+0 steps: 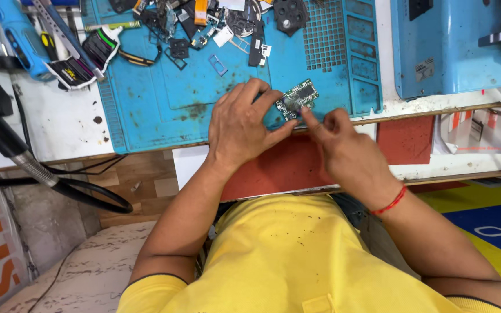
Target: The person cleans a small green circuit board with a brush, then uses a soldering iron to work on specific components on the board. The workspace is cluttered with various electronic parts and tools.
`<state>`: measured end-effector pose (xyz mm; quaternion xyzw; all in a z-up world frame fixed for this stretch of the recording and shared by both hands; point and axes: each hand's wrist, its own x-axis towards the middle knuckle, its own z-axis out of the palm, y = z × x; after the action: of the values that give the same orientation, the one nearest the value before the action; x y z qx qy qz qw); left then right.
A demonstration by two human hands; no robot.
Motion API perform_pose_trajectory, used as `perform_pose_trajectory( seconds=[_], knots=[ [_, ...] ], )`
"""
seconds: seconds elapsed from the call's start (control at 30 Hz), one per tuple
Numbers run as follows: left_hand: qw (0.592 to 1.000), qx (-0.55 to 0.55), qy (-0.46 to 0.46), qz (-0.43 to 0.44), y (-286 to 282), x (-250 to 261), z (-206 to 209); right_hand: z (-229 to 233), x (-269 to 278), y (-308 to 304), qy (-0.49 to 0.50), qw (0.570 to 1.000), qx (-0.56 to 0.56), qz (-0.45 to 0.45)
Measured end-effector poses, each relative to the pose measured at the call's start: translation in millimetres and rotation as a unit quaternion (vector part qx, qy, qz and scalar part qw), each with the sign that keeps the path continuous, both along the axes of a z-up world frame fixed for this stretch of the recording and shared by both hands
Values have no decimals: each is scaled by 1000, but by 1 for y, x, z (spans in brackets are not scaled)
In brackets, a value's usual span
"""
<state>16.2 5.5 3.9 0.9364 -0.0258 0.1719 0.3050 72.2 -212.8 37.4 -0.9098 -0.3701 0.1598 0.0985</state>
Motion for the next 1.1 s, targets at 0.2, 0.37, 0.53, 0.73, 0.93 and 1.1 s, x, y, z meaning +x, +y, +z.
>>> perform_pose_trajectory(
  seconds=[0.2, 0.37, 0.53, 0.73, 0.93, 1.1],
  knots=[
    [1000, 14, -4, 1, -4, -3, -5, 3, -3, -4, 23, 998, 47, 20],
    [1000, 3, -1, 1, -8, -6, -6, -11, -16, -12, 15, 996, 87, -18],
    [1000, 10, 1, -2, -7, -5, -3, -13, -13, -15, -35, 997, 62, -32],
    [1000, 4, -5, 10, -8, -6, -4, -8, -11, -12, -47, 998, 32, -20],
    [1000, 3, -4, 11, -5, -7, -2, 0, -11, -5, -53, 998, 28, -10],
    [1000, -2, 3, 6, -6, -4, -3, 5, -9, -9, -43, 995, 80, 36]
  ],
)
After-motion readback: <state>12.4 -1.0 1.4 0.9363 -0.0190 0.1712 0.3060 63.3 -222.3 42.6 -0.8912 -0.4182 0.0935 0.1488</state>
